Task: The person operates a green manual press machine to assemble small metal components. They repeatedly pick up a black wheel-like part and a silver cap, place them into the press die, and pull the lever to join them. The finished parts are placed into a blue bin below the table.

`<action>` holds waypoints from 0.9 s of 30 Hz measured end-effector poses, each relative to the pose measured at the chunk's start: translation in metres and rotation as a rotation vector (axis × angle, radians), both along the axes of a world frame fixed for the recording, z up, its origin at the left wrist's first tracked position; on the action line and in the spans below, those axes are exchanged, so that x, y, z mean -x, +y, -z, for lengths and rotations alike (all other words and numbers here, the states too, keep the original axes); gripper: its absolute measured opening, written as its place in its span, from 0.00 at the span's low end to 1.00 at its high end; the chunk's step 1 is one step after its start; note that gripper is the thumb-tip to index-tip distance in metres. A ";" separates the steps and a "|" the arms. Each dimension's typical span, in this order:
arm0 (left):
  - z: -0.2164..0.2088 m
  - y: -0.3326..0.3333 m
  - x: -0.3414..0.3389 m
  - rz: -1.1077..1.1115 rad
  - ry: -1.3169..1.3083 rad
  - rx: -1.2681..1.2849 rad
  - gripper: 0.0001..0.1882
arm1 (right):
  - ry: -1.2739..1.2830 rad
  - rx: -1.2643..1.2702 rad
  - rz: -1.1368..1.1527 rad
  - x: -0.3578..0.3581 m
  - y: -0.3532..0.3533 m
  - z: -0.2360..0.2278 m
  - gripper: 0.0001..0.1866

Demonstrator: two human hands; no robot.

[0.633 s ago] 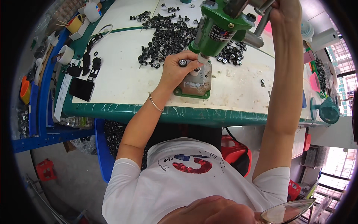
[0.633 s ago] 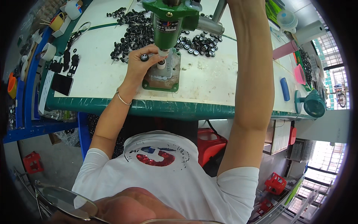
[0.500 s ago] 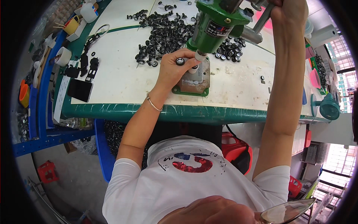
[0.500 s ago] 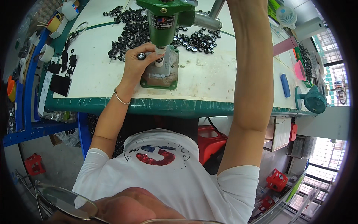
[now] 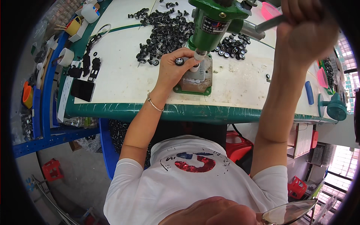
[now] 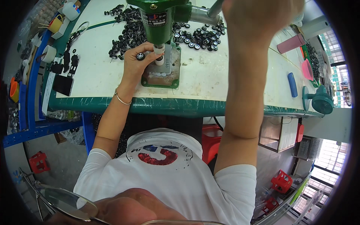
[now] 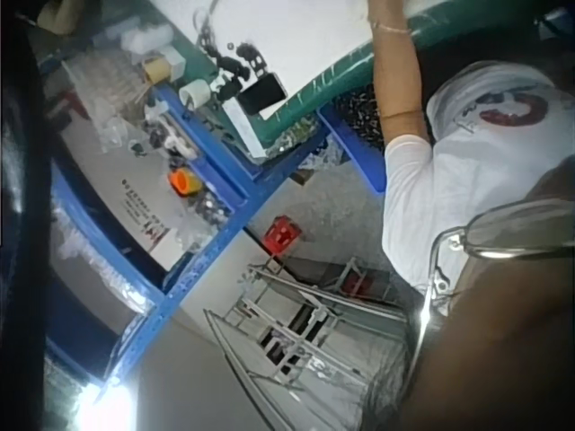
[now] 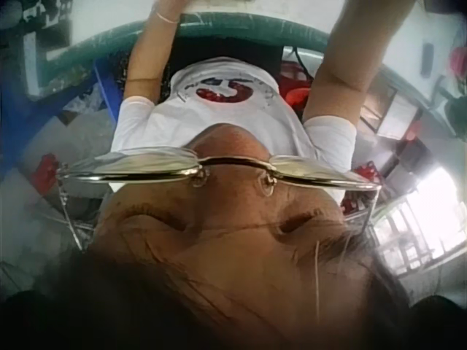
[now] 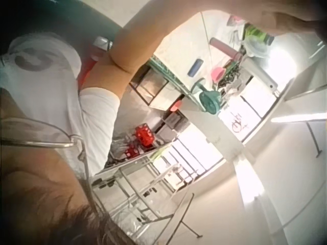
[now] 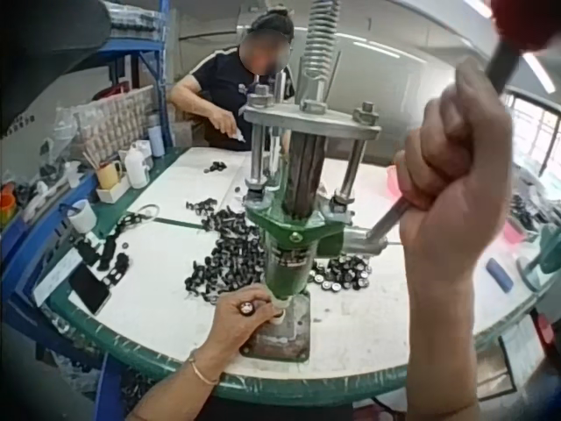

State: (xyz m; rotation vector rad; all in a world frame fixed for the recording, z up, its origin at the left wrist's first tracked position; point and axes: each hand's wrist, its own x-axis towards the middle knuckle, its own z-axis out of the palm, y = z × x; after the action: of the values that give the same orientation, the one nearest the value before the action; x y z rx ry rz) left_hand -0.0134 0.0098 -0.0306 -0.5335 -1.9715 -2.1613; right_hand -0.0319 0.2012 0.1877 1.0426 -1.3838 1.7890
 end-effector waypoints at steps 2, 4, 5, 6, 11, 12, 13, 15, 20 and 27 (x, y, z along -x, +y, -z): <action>0.002 0.001 0.003 -0.015 0.032 0.003 0.06 | -0.056 0.166 0.366 -0.025 -0.031 0.005 0.14; 0.011 0.002 0.005 -0.047 0.107 0.014 0.05 | 0.002 0.151 0.335 -0.029 -0.028 0.007 0.15; 0.010 0.002 0.004 -0.038 0.096 0.016 0.09 | -0.005 0.153 0.336 -0.029 -0.027 0.008 0.16; 0.009 0.003 0.003 -0.011 0.025 -0.022 0.11 | -0.012 0.156 0.336 -0.029 -0.027 0.009 0.16; 0.011 0.008 0.001 0.073 -0.026 -0.037 0.18 | -0.086 0.137 0.285 -0.018 -0.029 -0.001 0.20; 0.009 0.008 -0.002 0.056 0.006 0.018 0.17 | -0.148 0.106 0.248 -0.008 -0.021 -0.005 0.18; 0.004 0.007 -0.005 0.062 -0.061 0.001 0.15 | -0.209 0.073 0.211 0.009 -0.011 -0.010 0.17; 0.003 0.003 -0.004 0.054 -0.086 0.008 0.15 | -0.338 0.055 0.137 0.043 0.003 -0.011 0.15; 0.003 -0.016 0.002 0.044 -0.300 -0.521 0.12 | -0.606 0.115 0.018 0.082 0.013 -0.005 0.11; 0.002 -0.075 -0.022 -0.260 -0.332 0.351 0.08 | -0.655 0.095 0.105 0.064 0.030 0.059 0.15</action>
State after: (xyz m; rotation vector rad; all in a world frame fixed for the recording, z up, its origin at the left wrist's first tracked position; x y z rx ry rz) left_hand 0.0083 -0.0653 -0.0326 0.0520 -2.4541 -1.8480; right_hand -0.0959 0.2312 0.1286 0.3202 -1.6580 2.1919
